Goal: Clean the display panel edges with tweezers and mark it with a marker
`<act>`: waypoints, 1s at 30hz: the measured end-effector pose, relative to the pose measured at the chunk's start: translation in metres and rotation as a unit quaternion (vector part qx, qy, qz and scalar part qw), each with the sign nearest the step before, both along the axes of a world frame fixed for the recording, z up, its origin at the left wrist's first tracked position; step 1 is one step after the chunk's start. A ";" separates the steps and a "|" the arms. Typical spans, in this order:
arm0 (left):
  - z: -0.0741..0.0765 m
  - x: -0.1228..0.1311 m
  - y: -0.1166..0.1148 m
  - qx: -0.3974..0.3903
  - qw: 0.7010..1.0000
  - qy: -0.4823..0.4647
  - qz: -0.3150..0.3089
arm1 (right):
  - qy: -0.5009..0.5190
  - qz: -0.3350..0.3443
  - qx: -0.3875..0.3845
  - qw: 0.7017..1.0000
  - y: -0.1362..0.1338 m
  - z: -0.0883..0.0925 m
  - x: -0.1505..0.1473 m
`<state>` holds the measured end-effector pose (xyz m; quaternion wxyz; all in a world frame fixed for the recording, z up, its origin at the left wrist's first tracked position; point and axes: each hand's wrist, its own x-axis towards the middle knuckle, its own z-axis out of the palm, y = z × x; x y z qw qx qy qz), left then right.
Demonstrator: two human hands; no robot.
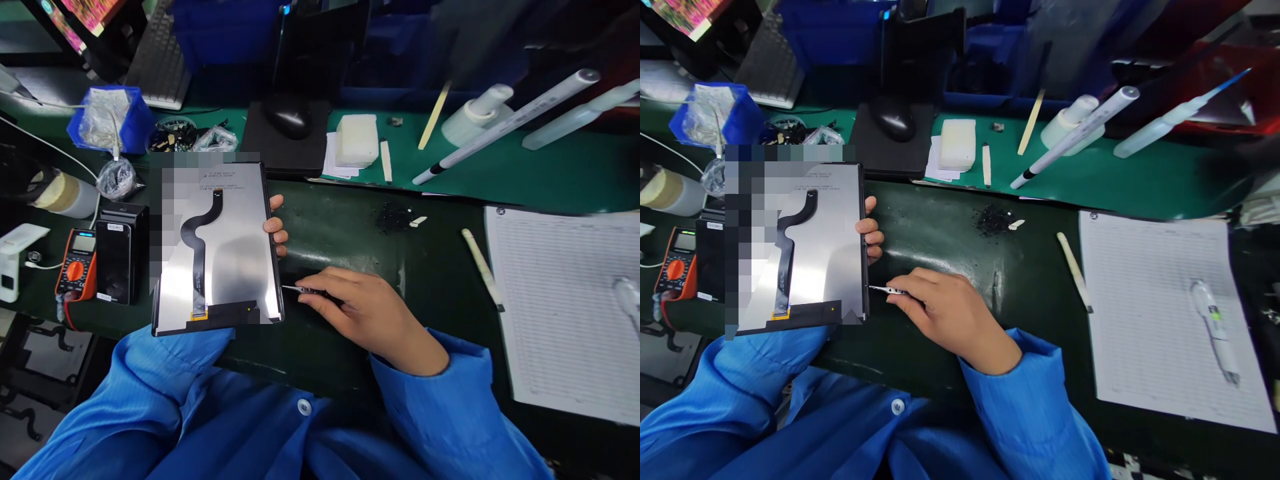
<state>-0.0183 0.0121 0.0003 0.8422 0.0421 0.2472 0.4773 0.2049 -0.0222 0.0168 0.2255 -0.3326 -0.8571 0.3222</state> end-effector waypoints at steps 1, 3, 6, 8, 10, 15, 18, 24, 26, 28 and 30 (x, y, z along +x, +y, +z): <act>-0.002 -0.001 0.000 0.008 1.000 -0.006 -0.002 | -0.002 0.005 0.006 1.000 0.000 0.000 0.000; -0.005 -0.002 0.000 0.011 1.000 -0.005 0.002 | -0.006 0.010 0.007 1.000 0.001 0.000 0.001; -0.006 -0.002 -0.001 -0.002 1.000 0.013 0.015 | -0.011 -0.003 -0.017 1.000 -0.001 0.001 0.001; -0.006 -0.001 -0.001 -0.005 0.999 0.031 0.023 | -0.009 -0.017 -0.036 0.999 -0.002 0.002 0.000; -0.005 0.000 -0.001 -0.006 0.998 0.048 0.031 | -0.007 -0.015 -0.036 0.999 -0.002 0.002 0.000; 0.000 0.001 -0.001 -0.027 0.997 0.065 0.031 | -0.001 0.008 0.000 1.000 0.000 0.001 0.001; -0.001 0.001 -0.001 -0.017 0.998 0.041 0.034 | 0.010 -0.009 -0.015 1.000 -0.002 0.001 0.000; -0.006 0.000 0.000 -0.014 0.999 0.039 0.029 | 0.000 0.005 -0.007 1.000 -0.001 0.001 0.000; -0.006 0.000 0.001 -0.015 0.999 0.036 0.028 | 0.000 0.012 -0.002 1.000 -0.001 0.001 0.000; -0.005 0.000 0.000 -0.015 0.999 0.024 0.026 | 0.002 0.001 -0.010 1.000 -0.001 0.002 0.000; -0.004 0.000 0.000 -0.012 1.000 0.011 0.026 | 0.004 -0.013 -0.026 1.000 -0.002 0.002 -0.001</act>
